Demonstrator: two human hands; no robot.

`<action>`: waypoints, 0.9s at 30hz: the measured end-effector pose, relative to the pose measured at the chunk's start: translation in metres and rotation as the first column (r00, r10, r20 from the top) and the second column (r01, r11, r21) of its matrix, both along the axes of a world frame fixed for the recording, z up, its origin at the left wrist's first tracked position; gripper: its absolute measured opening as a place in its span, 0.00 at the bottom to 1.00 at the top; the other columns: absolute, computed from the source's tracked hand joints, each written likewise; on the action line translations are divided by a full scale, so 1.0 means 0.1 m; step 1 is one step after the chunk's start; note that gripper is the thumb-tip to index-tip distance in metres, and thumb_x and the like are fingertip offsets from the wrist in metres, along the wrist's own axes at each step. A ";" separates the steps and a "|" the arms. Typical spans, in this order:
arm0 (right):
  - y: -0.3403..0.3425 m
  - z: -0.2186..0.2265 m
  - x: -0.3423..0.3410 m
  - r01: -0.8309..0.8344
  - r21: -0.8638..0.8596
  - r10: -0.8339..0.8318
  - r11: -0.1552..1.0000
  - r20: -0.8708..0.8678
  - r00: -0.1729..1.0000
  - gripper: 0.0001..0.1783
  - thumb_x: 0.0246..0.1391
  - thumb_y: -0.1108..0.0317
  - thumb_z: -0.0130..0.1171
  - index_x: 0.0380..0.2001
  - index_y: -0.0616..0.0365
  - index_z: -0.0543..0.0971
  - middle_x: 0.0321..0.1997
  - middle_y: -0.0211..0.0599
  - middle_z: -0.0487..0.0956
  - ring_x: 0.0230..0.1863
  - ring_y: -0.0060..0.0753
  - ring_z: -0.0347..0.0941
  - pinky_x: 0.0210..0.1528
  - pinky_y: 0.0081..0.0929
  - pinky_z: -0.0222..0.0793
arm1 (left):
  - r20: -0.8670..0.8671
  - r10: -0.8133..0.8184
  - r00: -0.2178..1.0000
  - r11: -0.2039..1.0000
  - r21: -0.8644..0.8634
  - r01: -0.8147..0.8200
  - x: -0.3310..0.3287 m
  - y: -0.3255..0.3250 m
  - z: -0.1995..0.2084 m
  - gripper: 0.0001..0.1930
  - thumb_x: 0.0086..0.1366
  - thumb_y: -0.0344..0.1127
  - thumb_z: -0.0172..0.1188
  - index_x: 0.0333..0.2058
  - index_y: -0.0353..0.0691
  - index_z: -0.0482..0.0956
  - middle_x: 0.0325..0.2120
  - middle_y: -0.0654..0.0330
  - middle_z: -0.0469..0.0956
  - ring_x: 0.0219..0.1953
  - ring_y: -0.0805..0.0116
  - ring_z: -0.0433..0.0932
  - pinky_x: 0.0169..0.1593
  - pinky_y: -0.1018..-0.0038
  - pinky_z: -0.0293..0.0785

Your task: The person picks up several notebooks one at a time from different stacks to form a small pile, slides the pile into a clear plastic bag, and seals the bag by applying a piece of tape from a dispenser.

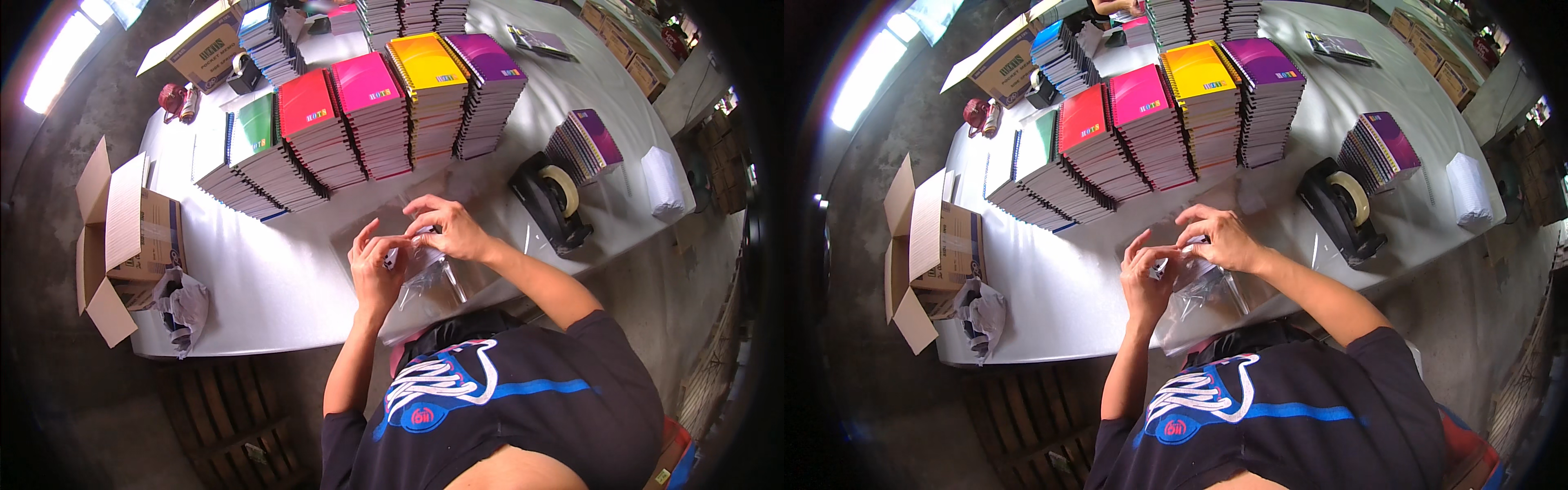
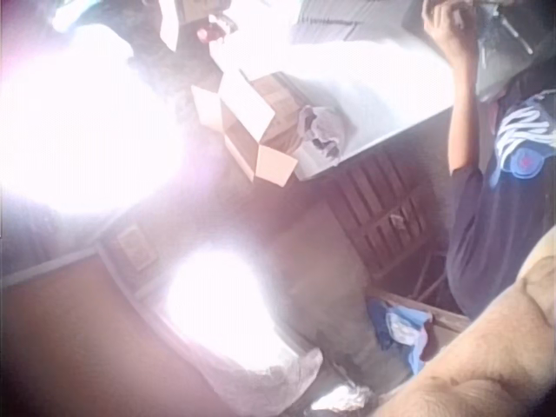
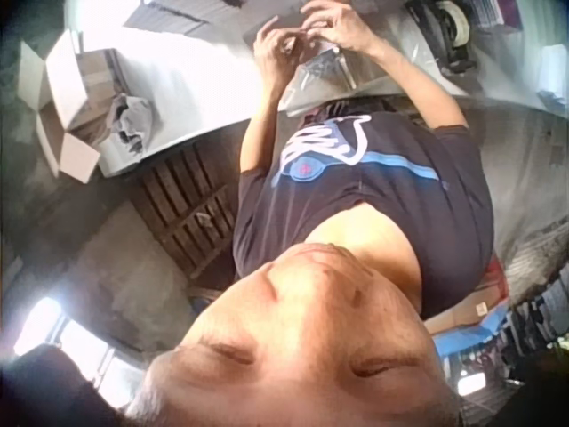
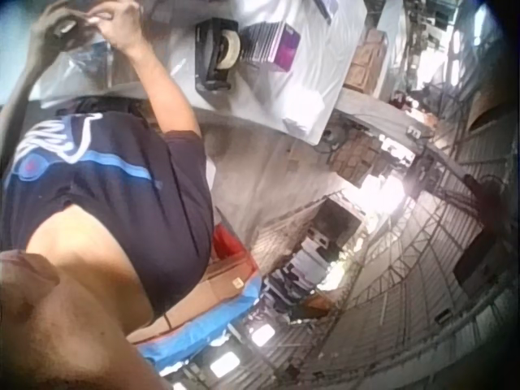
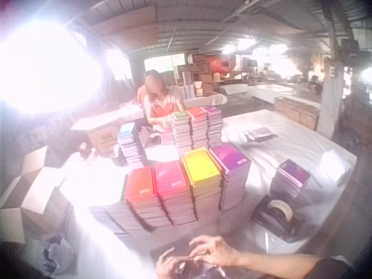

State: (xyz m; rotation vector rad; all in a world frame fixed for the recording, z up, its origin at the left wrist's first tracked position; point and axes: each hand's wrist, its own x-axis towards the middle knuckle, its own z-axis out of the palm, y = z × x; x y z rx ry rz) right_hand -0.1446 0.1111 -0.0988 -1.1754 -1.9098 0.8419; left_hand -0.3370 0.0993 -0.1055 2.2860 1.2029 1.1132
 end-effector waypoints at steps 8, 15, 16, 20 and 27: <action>-0.30 0.15 -0.15 0.021 0.534 -0.269 0.845 0.392 0.880 0.07 0.40 0.71 0.62 0.27 0.49 0.81 0.58 0.30 0.69 0.59 0.33 0.64 0.57 0.48 0.53 | -0.121 0.038 0.992 0.976 -0.207 -0.063 -0.04 -0.29 0.16 0.59 0.45 0.42 0.73 0.67 0.43 0.37 0.40 0.67 0.82 0.64 0.67 0.60 0.60 0.55 0.40; -0.65 0.79 0.72 0.018 -0.040 -0.014 0.999 0.101 0.995 0.16 0.36 0.80 0.54 0.31 0.52 0.82 0.55 0.36 0.72 0.54 0.36 0.69 0.53 0.37 0.64 | -0.413 0.049 0.909 0.995 0.097 -0.010 0.04 -0.44 0.10 0.18 0.54 0.37 0.64 0.46 0.54 0.78 0.44 0.70 0.79 0.54 0.73 0.71 0.58 0.56 0.43; -0.72 0.79 0.95 0.222 0.046 -0.226 0.974 0.095 0.970 0.14 0.39 0.81 0.54 0.31 0.56 0.82 0.53 0.35 0.74 0.49 0.37 0.73 0.47 0.29 0.68 | -0.418 0.097 0.903 0.990 0.138 -0.043 0.06 -0.46 0.11 0.13 0.55 0.35 0.63 0.40 0.54 0.81 0.45 0.71 0.78 0.50 0.74 0.74 0.57 0.57 0.44; -1.16 0.36 2.02 0.760 0.162 -0.696 0.629 0.553 0.459 0.12 0.51 0.61 0.61 0.33 0.58 0.79 0.41 0.39 0.76 0.45 0.39 0.72 0.48 0.33 0.65 | -0.435 0.113 0.893 0.979 0.201 -0.027 0.07 -0.50 0.06 0.16 0.52 0.30 0.63 0.41 0.53 0.81 0.45 0.69 0.79 0.50 0.74 0.75 0.55 0.61 0.49; -1.25 -0.11 2.57 0.595 -0.600 -0.548 0.535 0.289 0.785 0.19 0.54 0.51 0.58 0.29 0.58 0.81 0.33 0.29 0.76 0.40 0.25 0.68 0.46 0.30 0.62 | -0.464 0.106 0.880 0.976 0.219 -0.002 0.12 -0.47 0.12 0.12 0.55 0.33 0.64 0.40 0.50 0.82 0.44 0.68 0.79 0.47 0.74 0.76 0.51 0.67 0.57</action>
